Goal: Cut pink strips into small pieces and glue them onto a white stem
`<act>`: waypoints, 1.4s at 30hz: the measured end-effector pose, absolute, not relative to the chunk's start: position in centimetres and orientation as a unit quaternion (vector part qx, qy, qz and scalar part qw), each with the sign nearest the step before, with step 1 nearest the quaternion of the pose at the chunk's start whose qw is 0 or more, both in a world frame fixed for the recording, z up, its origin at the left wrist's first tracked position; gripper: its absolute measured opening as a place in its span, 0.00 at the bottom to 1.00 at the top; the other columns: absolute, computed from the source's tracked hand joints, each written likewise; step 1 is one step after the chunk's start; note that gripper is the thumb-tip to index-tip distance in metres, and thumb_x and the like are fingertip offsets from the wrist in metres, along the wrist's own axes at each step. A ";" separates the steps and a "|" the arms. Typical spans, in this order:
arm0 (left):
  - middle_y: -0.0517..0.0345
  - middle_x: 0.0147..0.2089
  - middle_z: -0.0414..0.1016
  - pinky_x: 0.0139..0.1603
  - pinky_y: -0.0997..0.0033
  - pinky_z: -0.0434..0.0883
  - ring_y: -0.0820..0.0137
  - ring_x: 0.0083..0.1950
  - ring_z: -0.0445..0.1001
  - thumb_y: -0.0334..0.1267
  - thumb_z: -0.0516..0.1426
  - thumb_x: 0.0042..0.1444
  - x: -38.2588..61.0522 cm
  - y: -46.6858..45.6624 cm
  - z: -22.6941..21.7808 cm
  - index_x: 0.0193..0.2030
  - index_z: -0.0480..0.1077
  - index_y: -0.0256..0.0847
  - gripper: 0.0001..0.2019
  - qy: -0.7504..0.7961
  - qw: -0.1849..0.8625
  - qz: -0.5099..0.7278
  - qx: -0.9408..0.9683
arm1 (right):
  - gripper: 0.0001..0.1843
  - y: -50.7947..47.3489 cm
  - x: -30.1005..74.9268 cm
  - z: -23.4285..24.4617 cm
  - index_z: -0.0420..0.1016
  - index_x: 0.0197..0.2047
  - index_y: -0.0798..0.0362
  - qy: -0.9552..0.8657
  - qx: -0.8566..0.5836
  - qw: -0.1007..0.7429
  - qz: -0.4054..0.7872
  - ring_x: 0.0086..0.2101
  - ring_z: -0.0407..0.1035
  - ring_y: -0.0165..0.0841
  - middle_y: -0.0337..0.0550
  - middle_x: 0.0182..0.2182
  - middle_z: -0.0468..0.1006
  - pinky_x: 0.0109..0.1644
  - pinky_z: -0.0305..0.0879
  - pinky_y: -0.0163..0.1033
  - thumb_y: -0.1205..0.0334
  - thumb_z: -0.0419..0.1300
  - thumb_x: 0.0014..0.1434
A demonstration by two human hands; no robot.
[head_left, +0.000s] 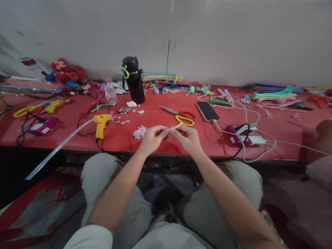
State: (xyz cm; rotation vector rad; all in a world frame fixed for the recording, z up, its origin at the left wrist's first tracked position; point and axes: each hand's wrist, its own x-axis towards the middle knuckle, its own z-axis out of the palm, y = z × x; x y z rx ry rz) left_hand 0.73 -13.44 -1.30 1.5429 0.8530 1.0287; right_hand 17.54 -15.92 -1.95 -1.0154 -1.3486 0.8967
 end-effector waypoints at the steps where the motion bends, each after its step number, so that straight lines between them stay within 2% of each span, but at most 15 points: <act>1: 0.56 0.30 0.77 0.34 0.72 0.73 0.74 0.29 0.74 0.52 0.59 0.60 0.7 -13.5 -1.2 0.37 0.75 0.37 0.17 0.363 0.503 0.425 0.659 | 0.15 -15.9 17.6 -2.0 0.80 0.34 0.52 -0.581 -0.433 0.575 0.379 0.34 0.74 0.34 0.43 0.32 0.82 0.42 0.70 0.42 0.47 0.66 0.56; 4: 0.61 0.25 0.70 0.30 0.73 0.66 0.75 0.25 0.68 0.53 0.54 0.64 0.7 -13.7 -1.2 0.33 0.71 0.38 0.20 0.383 0.437 0.407 0.705 | 0.14 -15.9 17.6 -2.1 0.80 0.34 0.51 -0.601 -0.434 0.564 0.365 0.33 0.74 0.34 0.43 0.32 0.82 0.42 0.70 0.42 0.47 0.66 0.57; 7: 0.62 0.24 0.65 0.30 0.73 0.63 0.75 0.25 0.65 0.54 0.50 0.67 0.8 -14.0 -1.3 0.29 0.65 0.39 0.22 0.388 0.421 0.394 0.719 | 0.14 -16.0 17.6 -2.1 0.80 0.34 0.51 -0.609 -0.435 0.554 0.365 0.33 0.74 0.34 0.43 0.32 0.82 0.42 0.70 0.43 0.48 0.67 0.57; 11: 0.63 0.23 0.62 0.29 0.72 0.61 0.75 0.24 0.62 0.56 0.48 0.67 1.1 -14.1 -1.5 0.28 0.62 0.40 0.23 0.385 0.455 0.389 0.702 | 0.13 -16.2 17.3 -2.1 0.79 0.34 0.51 -0.604 -0.422 0.560 0.378 0.33 0.74 0.34 0.42 0.31 0.81 0.42 0.70 0.42 0.49 0.67 0.57; 18: 0.66 0.21 0.59 0.25 0.72 0.56 0.76 0.21 0.58 0.55 0.51 0.64 1.2 -13.8 -1.9 0.29 0.63 0.40 0.21 0.359 0.562 0.380 0.642 | 0.14 -16.5 17.4 -1.8 0.78 0.33 0.51 -0.637 -0.434 0.540 0.337 0.30 0.69 0.32 0.41 0.29 0.78 0.37 0.67 0.40 0.48 0.65 0.59; 20: 0.66 0.21 0.58 0.25 0.72 0.57 0.77 0.21 0.58 0.55 0.51 0.64 1.2 -13.7 -1.9 0.28 0.63 0.40 0.22 0.364 0.558 0.381 0.641 | 0.15 -16.5 17.5 -1.7 0.78 0.33 0.51 -0.641 -0.434 0.535 0.338 0.30 0.69 0.32 0.41 0.29 0.78 0.37 0.67 0.40 0.48 0.65 0.59; 23: 0.64 0.21 0.61 0.28 0.72 0.60 0.76 0.23 0.61 0.56 0.51 0.65 1.1 -13.7 -1.7 0.26 0.63 0.39 0.23 0.384 0.498 0.393 0.671 | 0.15 -16.4 17.7 -1.7 0.80 0.35 0.51 -0.631 -0.427 0.537 0.363 0.33 0.72 0.34 0.43 0.32 0.80 0.40 0.69 0.41 0.47 0.65 0.58; 26: 0.63 0.23 0.66 0.30 0.72 0.63 0.75 0.25 0.64 0.55 0.53 0.64 0.9 -13.8 -1.6 0.30 0.66 0.39 0.21 0.392 0.461 0.406 0.685 | 0.15 -16.3 17.7 -1.9 0.81 0.38 0.50 -0.613 -0.424 0.545 0.384 0.36 0.74 0.36 0.45 0.36 0.82 0.42 0.71 0.42 0.46 0.65 0.58; 32: 0.62 0.25 0.69 0.32 0.73 0.64 0.75 0.26 0.67 0.52 0.52 0.66 0.8 -13.9 -1.6 0.32 0.68 0.39 0.19 0.415 0.397 0.411 0.708 | 0.16 -16.1 17.7 -2.2 0.82 0.37 0.51 -0.619 -0.431 0.536 0.380 0.36 0.75 0.36 0.45 0.35 0.82 0.41 0.72 0.43 0.46 0.64 0.59; 35: 0.62 0.25 0.70 0.32 0.73 0.65 0.75 0.26 0.67 0.51 0.53 0.65 0.8 -13.9 -1.4 0.33 0.69 0.39 0.18 0.418 0.392 0.420 0.704 | 0.18 -16.0 18.1 -1.9 0.82 0.37 0.50 -0.613 -0.438 0.531 0.388 0.35 0.73 0.35 0.44 0.33 0.80 0.41 0.71 0.42 0.43 0.65 0.57; 38: 0.61 0.24 0.68 0.31 0.74 0.65 0.76 0.26 0.67 0.52 0.54 0.64 0.7 -13.6 -1.3 0.30 0.68 0.39 0.19 0.417 0.420 0.468 0.657 | 0.25 -16.3 18.9 -1.2 0.81 0.36 0.51 -0.595 -0.410 0.516 0.460 0.30 0.70 0.32 0.43 0.29 0.78 0.38 0.69 0.40 0.36 0.66 0.53; 42: 0.62 0.24 0.66 0.27 0.75 0.63 0.78 0.24 0.64 0.54 0.56 0.63 0.6 -13.2 -1.2 0.29 0.69 0.38 0.20 0.402 0.472 0.530 0.578 | 0.43 -16.9 19.9 -0.9 0.78 0.29 0.54 -0.606 -0.197 0.446 0.628 0.24 0.64 0.31 0.43 0.24 0.72 0.30 0.65 0.39 0.17 0.56 0.42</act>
